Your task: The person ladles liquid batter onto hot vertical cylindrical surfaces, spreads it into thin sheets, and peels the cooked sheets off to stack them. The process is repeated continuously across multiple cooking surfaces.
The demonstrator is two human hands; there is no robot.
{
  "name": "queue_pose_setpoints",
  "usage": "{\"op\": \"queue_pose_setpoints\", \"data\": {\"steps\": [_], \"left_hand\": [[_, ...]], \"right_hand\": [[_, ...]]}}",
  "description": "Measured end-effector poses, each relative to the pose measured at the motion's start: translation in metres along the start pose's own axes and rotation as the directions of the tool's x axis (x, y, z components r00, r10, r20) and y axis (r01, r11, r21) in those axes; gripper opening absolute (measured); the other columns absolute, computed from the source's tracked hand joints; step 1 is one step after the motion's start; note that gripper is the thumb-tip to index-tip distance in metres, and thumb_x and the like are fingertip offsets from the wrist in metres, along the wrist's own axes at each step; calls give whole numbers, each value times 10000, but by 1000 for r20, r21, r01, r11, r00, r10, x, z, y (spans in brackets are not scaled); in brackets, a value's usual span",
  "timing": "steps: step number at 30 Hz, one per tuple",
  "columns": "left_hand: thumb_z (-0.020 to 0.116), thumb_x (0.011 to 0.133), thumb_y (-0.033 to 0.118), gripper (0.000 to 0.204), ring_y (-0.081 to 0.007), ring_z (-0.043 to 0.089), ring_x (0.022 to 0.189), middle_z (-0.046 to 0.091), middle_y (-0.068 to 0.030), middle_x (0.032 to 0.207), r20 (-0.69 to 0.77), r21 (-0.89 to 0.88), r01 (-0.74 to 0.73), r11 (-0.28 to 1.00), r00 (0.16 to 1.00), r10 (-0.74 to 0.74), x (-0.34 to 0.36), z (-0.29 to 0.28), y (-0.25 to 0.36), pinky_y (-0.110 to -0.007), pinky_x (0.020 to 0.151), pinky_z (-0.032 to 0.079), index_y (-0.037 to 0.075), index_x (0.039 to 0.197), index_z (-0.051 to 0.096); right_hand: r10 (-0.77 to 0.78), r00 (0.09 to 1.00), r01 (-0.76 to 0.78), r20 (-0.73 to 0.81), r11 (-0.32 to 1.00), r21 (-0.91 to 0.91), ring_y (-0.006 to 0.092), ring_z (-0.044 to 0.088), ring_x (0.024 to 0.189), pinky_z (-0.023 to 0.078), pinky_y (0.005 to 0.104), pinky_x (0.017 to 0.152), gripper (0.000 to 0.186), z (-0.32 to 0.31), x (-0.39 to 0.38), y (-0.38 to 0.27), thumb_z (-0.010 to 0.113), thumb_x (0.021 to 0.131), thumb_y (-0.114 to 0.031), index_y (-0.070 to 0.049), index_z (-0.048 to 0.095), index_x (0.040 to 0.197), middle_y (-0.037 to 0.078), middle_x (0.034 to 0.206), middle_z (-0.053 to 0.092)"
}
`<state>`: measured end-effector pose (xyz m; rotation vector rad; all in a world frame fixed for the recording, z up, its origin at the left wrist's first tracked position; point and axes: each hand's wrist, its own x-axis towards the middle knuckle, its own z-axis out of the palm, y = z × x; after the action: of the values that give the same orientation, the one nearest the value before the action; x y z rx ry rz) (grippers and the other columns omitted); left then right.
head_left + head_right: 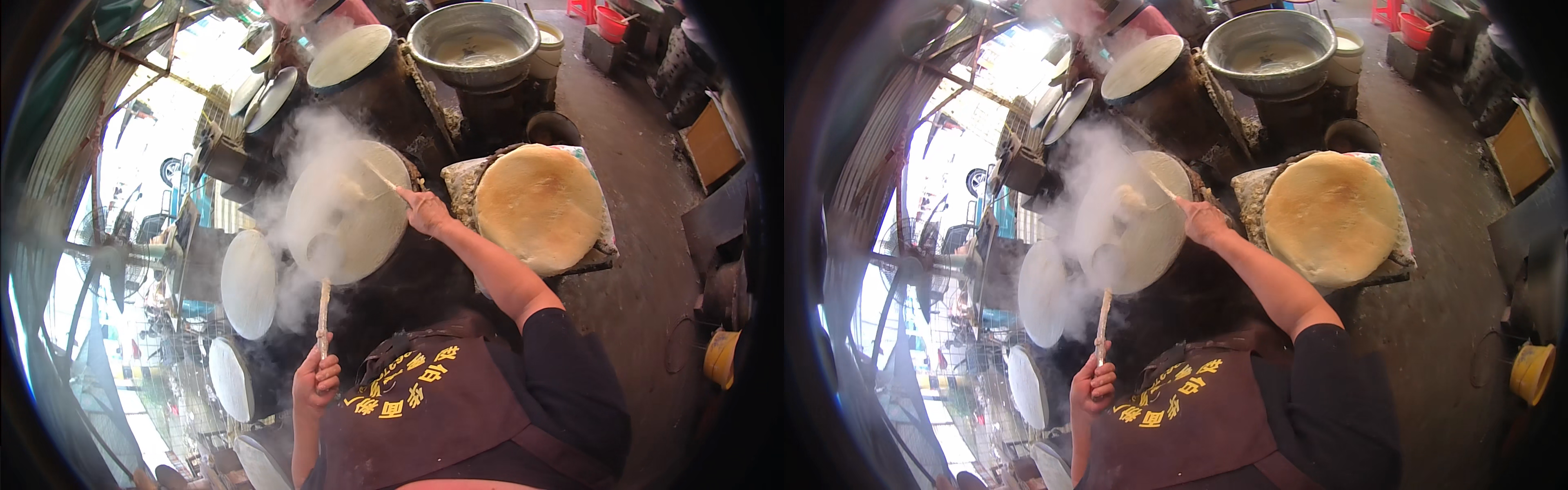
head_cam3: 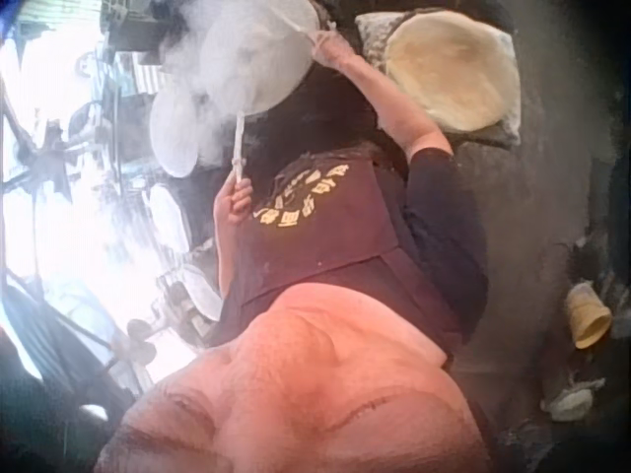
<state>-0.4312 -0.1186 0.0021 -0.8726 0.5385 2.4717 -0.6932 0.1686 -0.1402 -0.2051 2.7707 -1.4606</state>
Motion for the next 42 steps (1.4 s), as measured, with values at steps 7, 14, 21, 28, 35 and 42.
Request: {"op": "queue_pose_setpoints", "data": {"steps": [7,14,21,28,35,42], "left_hand": [[392,1014,226,370,-60,338,500,354,1,699,-74,163,-30,986,996,42,-34,1,-24,-174,359,321,163,1378,385],[434,994,215,358,-49,334,468,378,2,683,-67,289,-134,948,985,159,-33,18,-19,-163,345,302,156,1347,417],[476,983,287,292,-42,353,445,438,15,664,-131,669,-266,694,877,461,42,23,30,-172,356,281,196,1260,482],[445,973,215,322,-53,378,479,413,10,692,-32,942,-177,286,799,600,91,40,48,-209,373,343,174,1292,461],[449,948,126,141,-146,498,536,459,-40,753,-39,755,-222,616,924,381,88,52,-15,-392,463,534,141,1084,416],[442,969,125,85,-94,410,487,388,-21,676,77,-29,-37,999,996,39,58,36,-11,-248,362,420,53,1000,408]], "right_hand": [[-202,914,269,351,951,-152,361,620,983,494,454,826,517,-15,-10,-29,467,816,-52,-192,497,1313,188,1030,648],[-293,943,280,159,955,98,372,618,906,484,452,791,492,-31,-38,36,500,809,-47,-154,526,1289,196,944,647],[-163,986,161,-21,940,302,373,613,1008,495,374,861,520,21,-132,-2,557,801,-25,-70,479,1313,236,1090,617],[252,965,-224,74,641,735,99,508,454,431,261,375,570,60,-168,-46,518,838,-45,-93,410,1396,64,702,552],[171,970,-242,171,705,666,113,511,479,451,265,410,568,123,-196,-71,544,849,-21,-136,427,1392,57,746,571],[-334,940,342,-73,921,185,315,617,741,515,386,680,596,105,-195,-69,606,773,13,-113,479,1341,173,819,584]]}}
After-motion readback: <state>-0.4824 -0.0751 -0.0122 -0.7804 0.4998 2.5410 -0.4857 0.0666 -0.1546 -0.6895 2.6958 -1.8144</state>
